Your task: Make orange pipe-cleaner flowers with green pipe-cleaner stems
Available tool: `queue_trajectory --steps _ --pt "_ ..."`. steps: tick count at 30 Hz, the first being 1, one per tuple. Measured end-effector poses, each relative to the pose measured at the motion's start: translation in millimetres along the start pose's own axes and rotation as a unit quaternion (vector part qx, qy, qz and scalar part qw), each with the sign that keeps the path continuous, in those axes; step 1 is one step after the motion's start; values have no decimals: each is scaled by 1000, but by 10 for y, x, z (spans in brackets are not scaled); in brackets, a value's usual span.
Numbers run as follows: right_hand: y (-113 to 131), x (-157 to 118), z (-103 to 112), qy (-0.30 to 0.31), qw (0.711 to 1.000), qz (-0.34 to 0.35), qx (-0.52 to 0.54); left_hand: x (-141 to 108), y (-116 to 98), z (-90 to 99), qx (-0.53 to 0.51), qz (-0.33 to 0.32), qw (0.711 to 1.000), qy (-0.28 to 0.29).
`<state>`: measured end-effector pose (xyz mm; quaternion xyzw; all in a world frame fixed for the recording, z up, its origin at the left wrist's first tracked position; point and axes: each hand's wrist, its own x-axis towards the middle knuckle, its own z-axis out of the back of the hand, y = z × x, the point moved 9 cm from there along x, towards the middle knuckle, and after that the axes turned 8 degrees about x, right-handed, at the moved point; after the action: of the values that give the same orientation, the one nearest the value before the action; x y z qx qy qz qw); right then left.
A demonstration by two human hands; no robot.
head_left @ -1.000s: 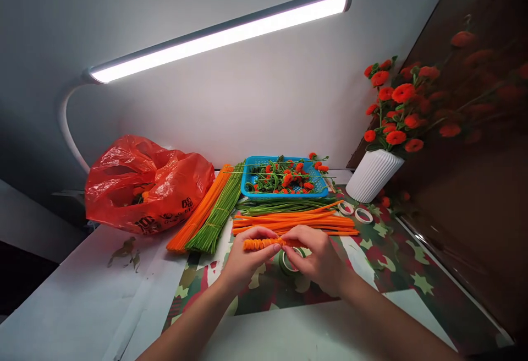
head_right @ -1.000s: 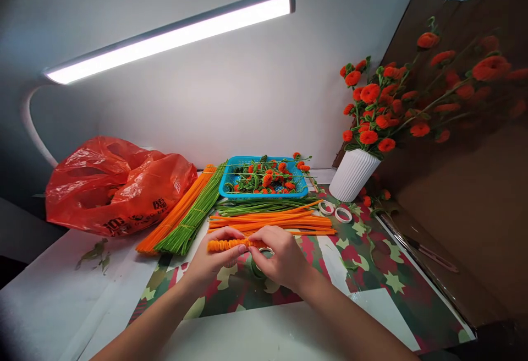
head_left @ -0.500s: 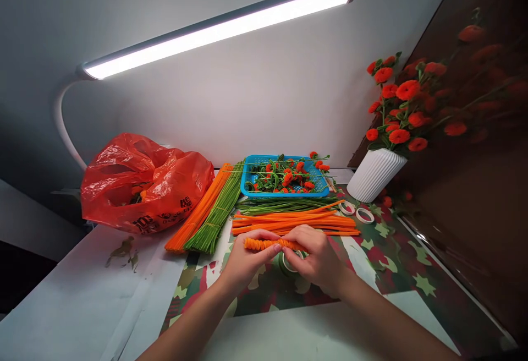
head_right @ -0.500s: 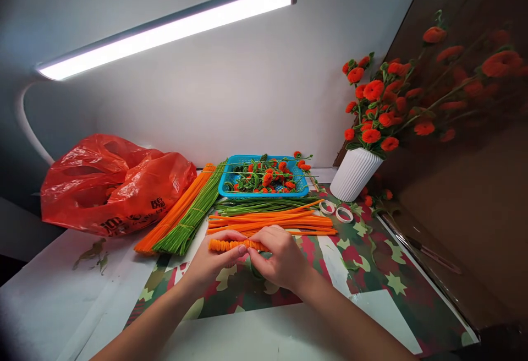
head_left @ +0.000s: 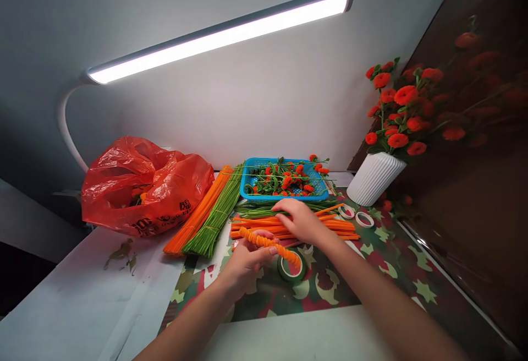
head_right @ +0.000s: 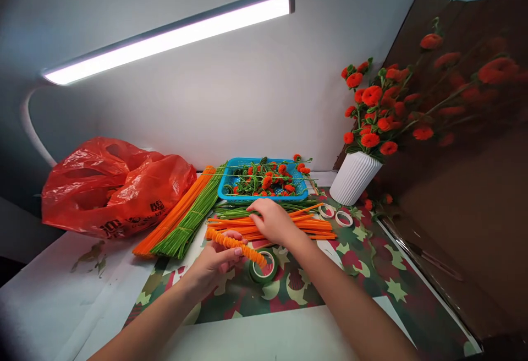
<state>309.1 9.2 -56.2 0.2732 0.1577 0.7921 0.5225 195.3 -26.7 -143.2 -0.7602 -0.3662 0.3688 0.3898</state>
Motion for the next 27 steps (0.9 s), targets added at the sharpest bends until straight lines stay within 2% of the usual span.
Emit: queue_trajectory --steps 3,6,11,18,22,27 --pt "30 181 -291 23 998 1 -50 2 2 11 -70 9 997 -13" --pt "53 274 -460 40 995 -6 -93 8 18 10 -126 31 992 -5" --pt "40 260 -512 54 990 -8 -131 42 8 40 -194 42 980 11" --pt "56 213 -508 48 989 -6 -138 104 -68 78 -178 26 983 20" --pt "14 199 -531 29 991 -6 -132 165 -338 -1 -180 -7 983 42" --pt "-52 183 -564 6 993 -10 -114 273 -1020 -394 -196 -89 975 56"
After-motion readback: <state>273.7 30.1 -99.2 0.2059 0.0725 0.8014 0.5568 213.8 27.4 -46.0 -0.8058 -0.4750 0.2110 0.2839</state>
